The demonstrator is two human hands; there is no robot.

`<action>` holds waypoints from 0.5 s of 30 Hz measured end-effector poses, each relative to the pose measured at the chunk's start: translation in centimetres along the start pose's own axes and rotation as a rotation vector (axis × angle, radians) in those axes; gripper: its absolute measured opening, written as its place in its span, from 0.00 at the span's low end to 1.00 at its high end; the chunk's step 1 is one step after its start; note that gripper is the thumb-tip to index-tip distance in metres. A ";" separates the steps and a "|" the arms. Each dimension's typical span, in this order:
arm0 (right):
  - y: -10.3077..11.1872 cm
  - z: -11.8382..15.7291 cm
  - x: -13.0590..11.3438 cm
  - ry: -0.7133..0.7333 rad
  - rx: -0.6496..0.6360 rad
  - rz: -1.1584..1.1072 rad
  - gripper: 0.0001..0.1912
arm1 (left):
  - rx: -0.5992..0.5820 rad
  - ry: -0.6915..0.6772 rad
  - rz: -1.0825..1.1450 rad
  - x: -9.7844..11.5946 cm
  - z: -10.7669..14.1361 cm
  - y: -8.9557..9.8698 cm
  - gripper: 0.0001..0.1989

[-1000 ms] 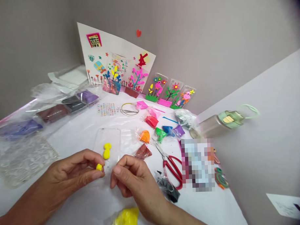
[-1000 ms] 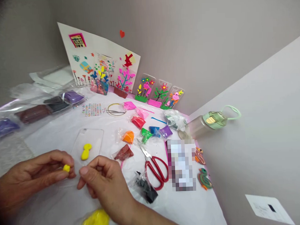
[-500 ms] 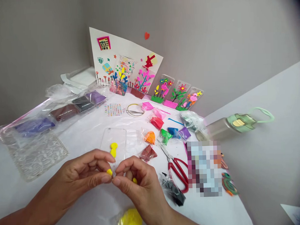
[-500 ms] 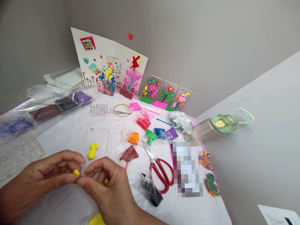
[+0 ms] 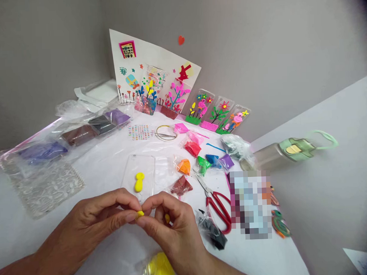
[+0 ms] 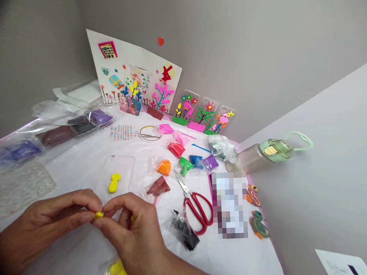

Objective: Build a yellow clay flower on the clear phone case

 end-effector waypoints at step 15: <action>0.1 0.2 -0.1 0.025 -0.014 0.073 0.12 | -0.022 -0.143 -0.094 0.9 0.0 -0.1 0.09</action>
Point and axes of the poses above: each hand's wrist, its own z-axis away from the middle knuckle, its own y-axis out of the back of the hand, x = y × z, the point moved 3 cm from there along -z, towards the middle knuckle, and after that the axes turned 12 degrees about -z, right-handed, at the moved point
